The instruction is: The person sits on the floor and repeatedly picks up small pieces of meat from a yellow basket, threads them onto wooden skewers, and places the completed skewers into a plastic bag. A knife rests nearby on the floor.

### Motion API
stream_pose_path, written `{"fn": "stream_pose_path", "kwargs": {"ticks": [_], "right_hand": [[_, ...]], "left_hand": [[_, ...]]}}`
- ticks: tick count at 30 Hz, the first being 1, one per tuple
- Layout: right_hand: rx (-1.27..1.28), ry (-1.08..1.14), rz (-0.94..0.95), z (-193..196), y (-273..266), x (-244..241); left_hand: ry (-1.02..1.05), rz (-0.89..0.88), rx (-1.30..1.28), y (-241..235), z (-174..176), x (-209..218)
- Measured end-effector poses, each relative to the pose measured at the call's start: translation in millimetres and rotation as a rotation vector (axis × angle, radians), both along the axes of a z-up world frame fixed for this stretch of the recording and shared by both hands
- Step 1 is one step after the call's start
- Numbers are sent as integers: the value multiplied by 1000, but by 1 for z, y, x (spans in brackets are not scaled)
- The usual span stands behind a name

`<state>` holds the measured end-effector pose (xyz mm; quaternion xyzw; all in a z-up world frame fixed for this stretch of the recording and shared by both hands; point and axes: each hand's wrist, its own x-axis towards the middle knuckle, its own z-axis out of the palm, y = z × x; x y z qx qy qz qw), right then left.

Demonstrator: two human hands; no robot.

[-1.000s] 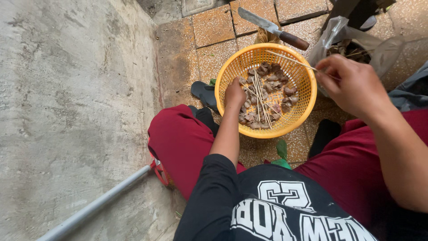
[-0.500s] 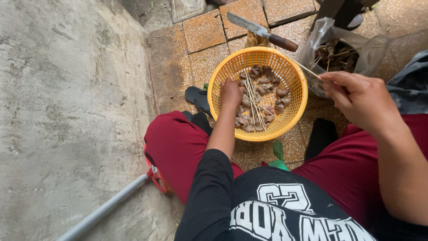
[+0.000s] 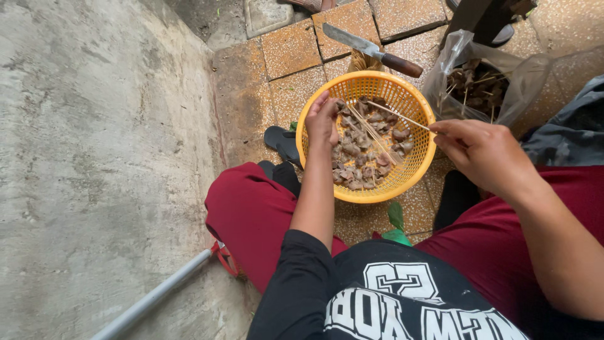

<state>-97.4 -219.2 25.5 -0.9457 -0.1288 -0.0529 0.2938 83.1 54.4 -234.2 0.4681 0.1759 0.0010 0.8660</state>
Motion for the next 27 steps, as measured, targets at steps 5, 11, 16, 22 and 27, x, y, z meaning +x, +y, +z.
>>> {"fn": "stream_pose_path", "kwargs": {"ticks": [5, 11, 16, 22, 27], "right_hand": [[73, -14, 29, -8, 16, 3], [27, 18, 23, -18, 23, 8], [-2, -3, 27, -28, 23, 11], [3, -20, -3, -27, 24, 11], [38, 2, 4, -24, 33, 9]], "left_hand": [[-33, -31, -601, 11, -26, 16], [90, 55, -710, 18, -17, 12], [144, -53, 135, 22, -6, -7], [-41, -91, 312, 14, 14, -10], [-65, -158, 115, 8, 43, -16]]}}
